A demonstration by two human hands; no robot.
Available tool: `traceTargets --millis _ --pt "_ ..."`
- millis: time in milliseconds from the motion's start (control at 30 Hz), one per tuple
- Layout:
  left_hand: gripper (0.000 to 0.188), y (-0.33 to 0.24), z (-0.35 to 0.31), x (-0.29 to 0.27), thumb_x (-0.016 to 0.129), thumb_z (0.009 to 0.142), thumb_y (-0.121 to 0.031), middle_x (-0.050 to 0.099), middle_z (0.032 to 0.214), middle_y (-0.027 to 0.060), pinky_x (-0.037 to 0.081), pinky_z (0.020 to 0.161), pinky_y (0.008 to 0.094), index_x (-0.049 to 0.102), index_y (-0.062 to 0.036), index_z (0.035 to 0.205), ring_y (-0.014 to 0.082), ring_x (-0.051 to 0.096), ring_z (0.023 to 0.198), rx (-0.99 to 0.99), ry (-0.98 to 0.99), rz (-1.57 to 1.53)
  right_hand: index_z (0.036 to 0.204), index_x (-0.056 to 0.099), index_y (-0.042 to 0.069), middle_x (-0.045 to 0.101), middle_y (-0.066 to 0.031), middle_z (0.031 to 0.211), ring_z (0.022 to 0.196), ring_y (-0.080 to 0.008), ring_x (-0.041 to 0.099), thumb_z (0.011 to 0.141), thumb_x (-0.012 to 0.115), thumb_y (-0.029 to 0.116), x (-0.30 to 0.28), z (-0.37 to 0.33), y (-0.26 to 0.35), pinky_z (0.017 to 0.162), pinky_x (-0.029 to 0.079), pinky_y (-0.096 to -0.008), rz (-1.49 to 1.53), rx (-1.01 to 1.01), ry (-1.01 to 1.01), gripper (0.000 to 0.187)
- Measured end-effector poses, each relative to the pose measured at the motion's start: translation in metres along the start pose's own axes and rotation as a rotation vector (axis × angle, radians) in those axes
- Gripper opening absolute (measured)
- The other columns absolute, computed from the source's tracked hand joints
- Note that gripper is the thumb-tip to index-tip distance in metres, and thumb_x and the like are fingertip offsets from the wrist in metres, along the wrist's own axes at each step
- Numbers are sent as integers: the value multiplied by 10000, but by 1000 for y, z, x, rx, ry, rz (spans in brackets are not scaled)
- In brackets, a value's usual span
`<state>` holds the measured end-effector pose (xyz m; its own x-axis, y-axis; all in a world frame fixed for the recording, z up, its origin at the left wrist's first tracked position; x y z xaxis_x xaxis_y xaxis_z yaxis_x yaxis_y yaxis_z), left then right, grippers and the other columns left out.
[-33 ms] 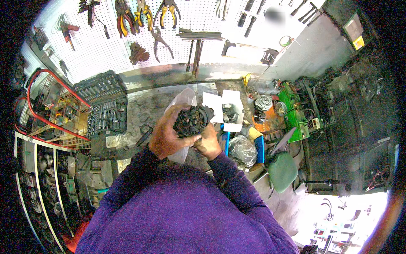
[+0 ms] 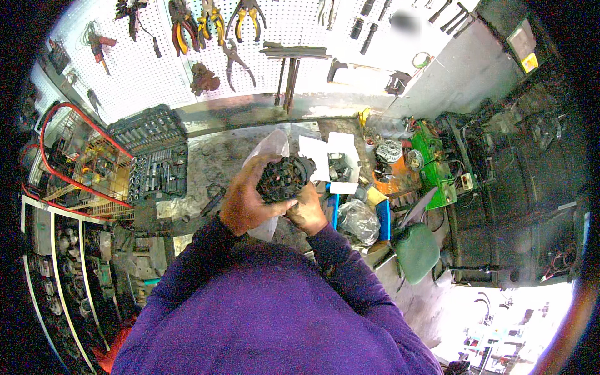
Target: The person handles a cylindrical mechanical part, then retrieves a larger housing from a plastic bag and attempts to fit the cylinder into it. The person repeatedly rotates and aligns the parts, comparing them with another similar housing, and continues to manipulate the components on a cluttered workbench.
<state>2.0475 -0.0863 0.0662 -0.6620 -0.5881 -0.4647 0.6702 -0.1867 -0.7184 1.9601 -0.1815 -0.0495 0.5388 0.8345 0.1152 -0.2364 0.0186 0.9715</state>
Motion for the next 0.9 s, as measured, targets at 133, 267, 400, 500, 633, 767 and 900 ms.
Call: traceTargets --millis 133,267,400,500,633,767,900 --pt "776 -3 8 0 941 660 -278 647 1155 201 548 919 453 567 -24 1291 395 667 1060 24 -38 75 1533 415 46 573 -107 1468 1321 -253 576 797 893 475 1 4 -27 1129 472 -418 434 117 2 977" --pt "772 -5 9 -2 944 652 -317 640 1091 197 553 870 466 587 0 1258 394 670 977 66 -69 147 1589 308 84 502 -105 1532 1366 -269 542 782 871 490 5 -2 -33 1146 469 -426 381 170 43 1064" --pt "786 0 7 -2 954 632 -342 647 1104 202 555 877 467 598 7 1240 405 669 985 44 -77 162 1605 268 108 483 -115 1538 1370 -269 537 849 878 343 12 -9 -32 1133 488 -431 551 208 98 999" --pt "798 7 6 0 975 605 -349 661 1125 212 555 909 478 607 1 1221 417 670 1037 -22 -68 145 1595 281 71 485 -126 1536 1361 -282 544 816 887 421 10 -11 -40 1119 497 -428 582 219 115 1047" --pt "766 10 5 -1 970 616 -322 659 1111 212 560 890 476 609 1 1209 415 674 1011 -15 -91 138 1535 414 43 574 -167 1459 1321 -262 585 902 833 333 1 -11 -65 1105 499 -388 426 328 118 813" --pt "741 12 3 -5 963 629 -304 658 1109 216 564 881 474 606 1 1202 416 677 1000 5 -134 149 1395 557 9 671 -171 1288 1157 -245 655 952 713 167 -30 1 -37 986 534 -362 -7 100 -90 496" --pt "738 15 2 -5 962 629 -302 656 1106 216 564 881 471 601 4 1194 417 676 1003 9 -133 154 1159 662 -18 698 -110 1106 976 -181 643 992 621 105 -70 -6 17 869 518 -325 -283 88 -437 211"
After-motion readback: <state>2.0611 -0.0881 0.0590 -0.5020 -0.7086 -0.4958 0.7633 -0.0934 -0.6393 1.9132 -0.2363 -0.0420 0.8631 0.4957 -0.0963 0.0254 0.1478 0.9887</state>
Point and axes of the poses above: each hand's wrist, its own z-axis towards the middle knuckle, its own x-axis out of the palm, y = z × x, the point moved 10 cm from there along z, towards the middle knuckle
